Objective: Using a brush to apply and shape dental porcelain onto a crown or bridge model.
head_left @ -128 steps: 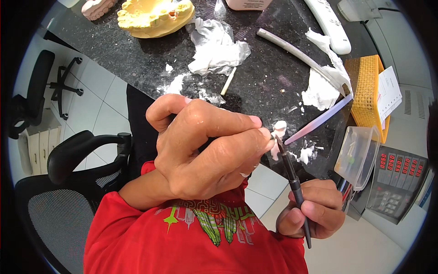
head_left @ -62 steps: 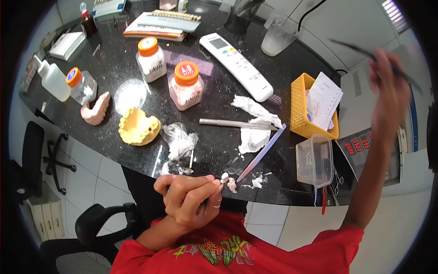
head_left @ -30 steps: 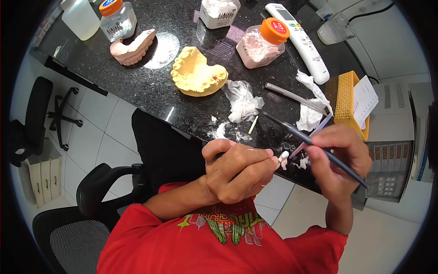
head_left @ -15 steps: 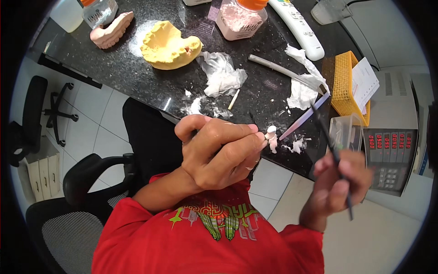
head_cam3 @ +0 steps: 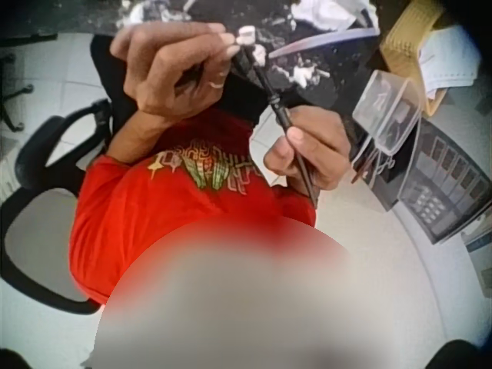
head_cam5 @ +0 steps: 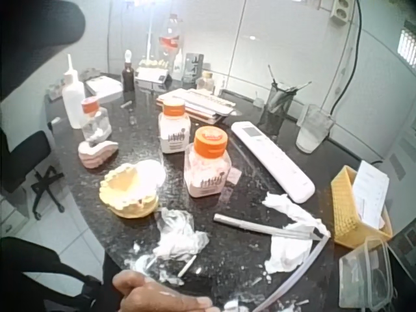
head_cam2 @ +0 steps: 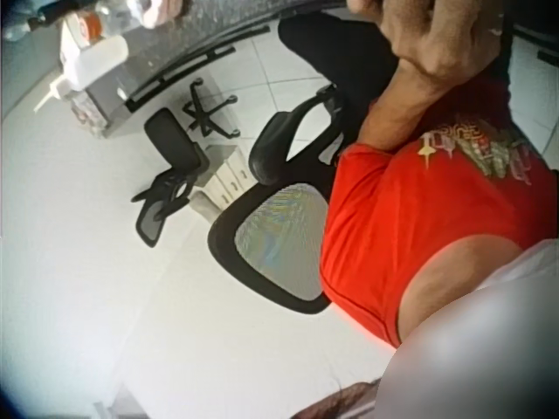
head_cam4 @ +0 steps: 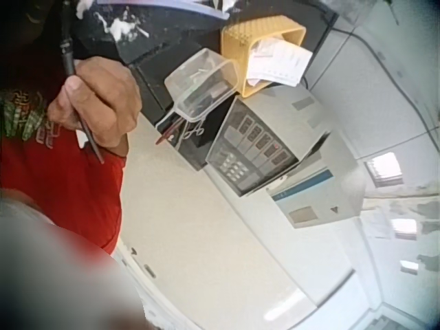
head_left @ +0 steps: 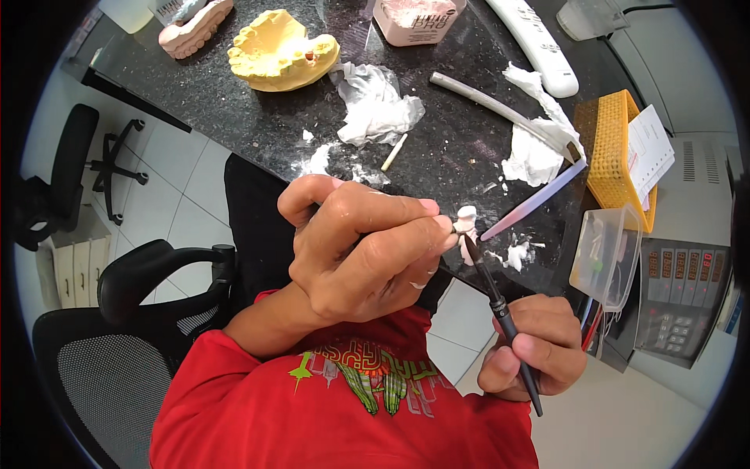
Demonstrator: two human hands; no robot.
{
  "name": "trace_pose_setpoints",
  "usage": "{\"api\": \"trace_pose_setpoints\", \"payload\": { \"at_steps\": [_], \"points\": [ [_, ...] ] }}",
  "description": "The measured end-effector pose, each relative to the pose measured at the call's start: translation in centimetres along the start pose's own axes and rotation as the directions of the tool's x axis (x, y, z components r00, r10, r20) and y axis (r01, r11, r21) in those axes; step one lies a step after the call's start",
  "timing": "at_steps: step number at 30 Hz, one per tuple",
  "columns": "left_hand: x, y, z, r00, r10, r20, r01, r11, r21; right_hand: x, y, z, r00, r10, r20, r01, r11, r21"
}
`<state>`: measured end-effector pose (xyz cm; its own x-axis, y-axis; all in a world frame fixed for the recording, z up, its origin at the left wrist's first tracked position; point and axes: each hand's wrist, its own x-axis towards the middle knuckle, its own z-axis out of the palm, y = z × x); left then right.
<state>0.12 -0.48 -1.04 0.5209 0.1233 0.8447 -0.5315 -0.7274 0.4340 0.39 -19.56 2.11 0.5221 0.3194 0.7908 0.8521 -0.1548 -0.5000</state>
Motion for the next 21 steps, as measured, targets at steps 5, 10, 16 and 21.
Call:
{"api": "trace_pose_setpoints", "payload": {
  "at_steps": [5,10,16,21],
  "points": [
    [0.08,0.01,-0.09,1.0,-0.006,0.016,0.006,1.0,0.001,0.13,0.11,0.25,1.0,-0.021,0.002,0.021,0.999,-0.038],
    [0.09,-0.02,-0.16,1.0,-0.012,0.027,0.012,1.0,0.001,0.29,0.12,0.19,0.999,-0.025,0.035,0.027,0.998,-0.054],
    [0.01,0.12,-0.1,0.999,-0.036,0.037,0.036,0.999,0.002,0.17,0.04,0.12,0.999,-0.024,0.025,0.025,0.998,-0.052],
    [-0.08,0.09,0.55,0.994,-0.065,-0.086,0.059,0.996,-0.072,0.16,-0.05,-0.52,0.997,-0.008,0.081,0.012,0.999,-0.04]
  ]
}}
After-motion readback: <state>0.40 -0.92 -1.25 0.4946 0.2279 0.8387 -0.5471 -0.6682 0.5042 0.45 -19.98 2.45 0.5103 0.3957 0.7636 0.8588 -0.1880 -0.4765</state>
